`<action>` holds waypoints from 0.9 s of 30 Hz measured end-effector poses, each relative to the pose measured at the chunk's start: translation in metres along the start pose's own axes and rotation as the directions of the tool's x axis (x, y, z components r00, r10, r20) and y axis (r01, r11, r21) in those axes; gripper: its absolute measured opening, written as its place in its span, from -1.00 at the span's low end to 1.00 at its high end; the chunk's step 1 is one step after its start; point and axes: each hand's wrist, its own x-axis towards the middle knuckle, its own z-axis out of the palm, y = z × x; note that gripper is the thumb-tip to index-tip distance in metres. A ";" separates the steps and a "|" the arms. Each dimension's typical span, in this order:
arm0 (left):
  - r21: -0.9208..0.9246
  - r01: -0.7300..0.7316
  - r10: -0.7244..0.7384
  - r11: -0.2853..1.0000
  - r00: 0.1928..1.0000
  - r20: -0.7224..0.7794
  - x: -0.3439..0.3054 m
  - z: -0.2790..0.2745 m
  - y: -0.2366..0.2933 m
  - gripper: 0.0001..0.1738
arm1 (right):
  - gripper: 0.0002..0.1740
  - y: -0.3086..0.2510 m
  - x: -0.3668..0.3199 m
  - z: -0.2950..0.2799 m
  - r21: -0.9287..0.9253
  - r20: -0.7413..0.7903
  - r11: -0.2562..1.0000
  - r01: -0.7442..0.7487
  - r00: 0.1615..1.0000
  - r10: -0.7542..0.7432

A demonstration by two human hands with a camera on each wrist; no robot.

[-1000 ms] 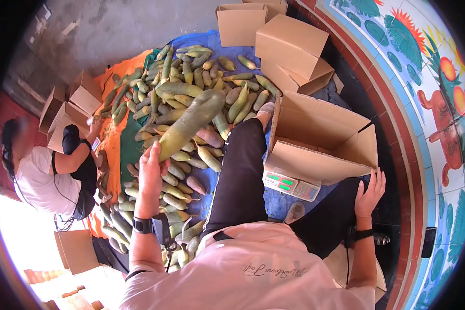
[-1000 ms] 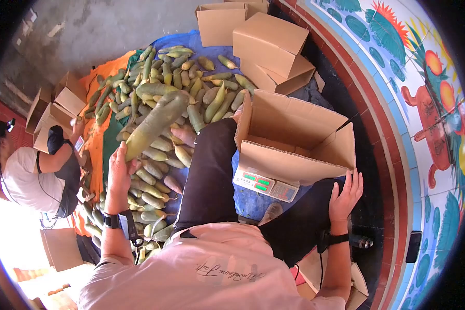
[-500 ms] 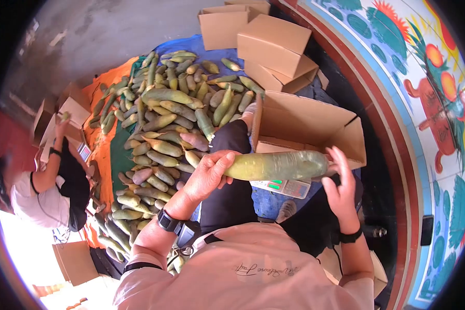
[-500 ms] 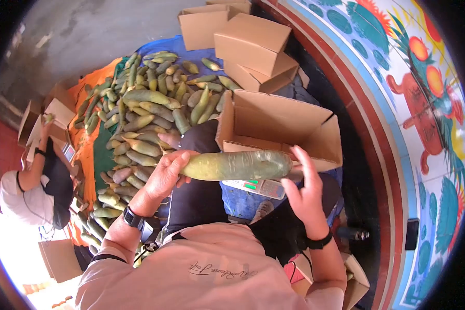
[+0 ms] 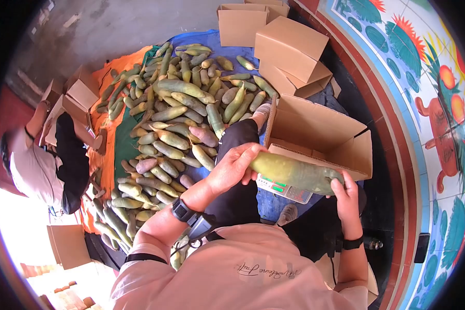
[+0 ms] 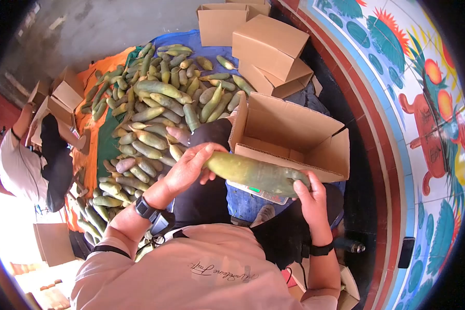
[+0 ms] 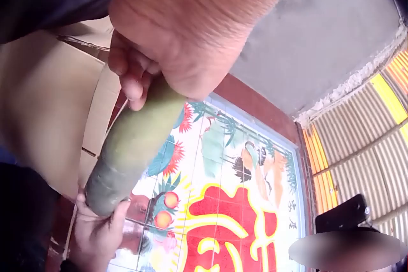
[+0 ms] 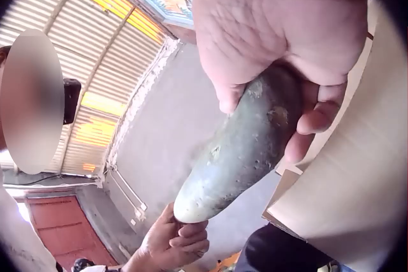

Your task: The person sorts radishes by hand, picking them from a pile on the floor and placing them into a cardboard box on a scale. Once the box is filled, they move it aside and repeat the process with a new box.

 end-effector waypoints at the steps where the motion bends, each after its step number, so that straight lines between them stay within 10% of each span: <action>1: -0.035 -0.041 0.041 0.999 0.999 -0.007 0.004 0.000 -0.001 -0.50 | -0.75 -0.001 0.001 -0.002 -0.002 0.008 1.000 0.003 1.000 -0.003; 3: -0.032 -0.057 0.057 0.998 0.998 -0.003 0.013 -0.002 -0.001 -0.53 | -0.74 -0.005 0.004 -0.009 0.035 -0.078 0.999 -0.013 0.997 0.016; 5: 0.304 -0.357 0.395 0.883 0.916 -0.074 0.026 -0.002 -0.010 -0.57 | -0.73 -0.012 0.009 -0.019 -0.020 -0.156 0.999 0.026 0.987 -0.029; 7: 0.340 -0.274 0.321 0.900 0.942 -0.092 0.028 -0.005 -0.007 -0.54 | -0.73 -0.016 0.013 -0.029 -0.056 -0.246 0.997 0.053 0.967 -0.065; 9: 0.798 -0.427 0.631 0.425 0.772 0.077 0.040 -0.009 -0.018 -0.46 | -0.72 -0.022 0.017 -0.039 -0.102 -0.298 0.992 0.067 0.950 -0.095; 18: 0.860 -0.400 0.518 0.317 0.833 0.197 0.057 -0.003 -0.060 -0.32 | -0.73 -0.012 0.060 -0.080 -0.571 -0.399 0.810 -0.136 0.908 -0.129; 21: 0.882 -0.397 0.507 0.253 0.831 0.228 0.055 -0.005 -0.063 -0.32 | -0.72 0.001 0.074 -0.083 -0.884 -0.151 0.467 0.006 0.943 -0.297; 27: 0.883 -0.398 0.514 0.249 0.827 0.228 0.056 -0.007 -0.066 -0.35 | -0.66 0.024 0.105 -0.069 -0.936 -0.041 0.346 -0.065 0.996 0.077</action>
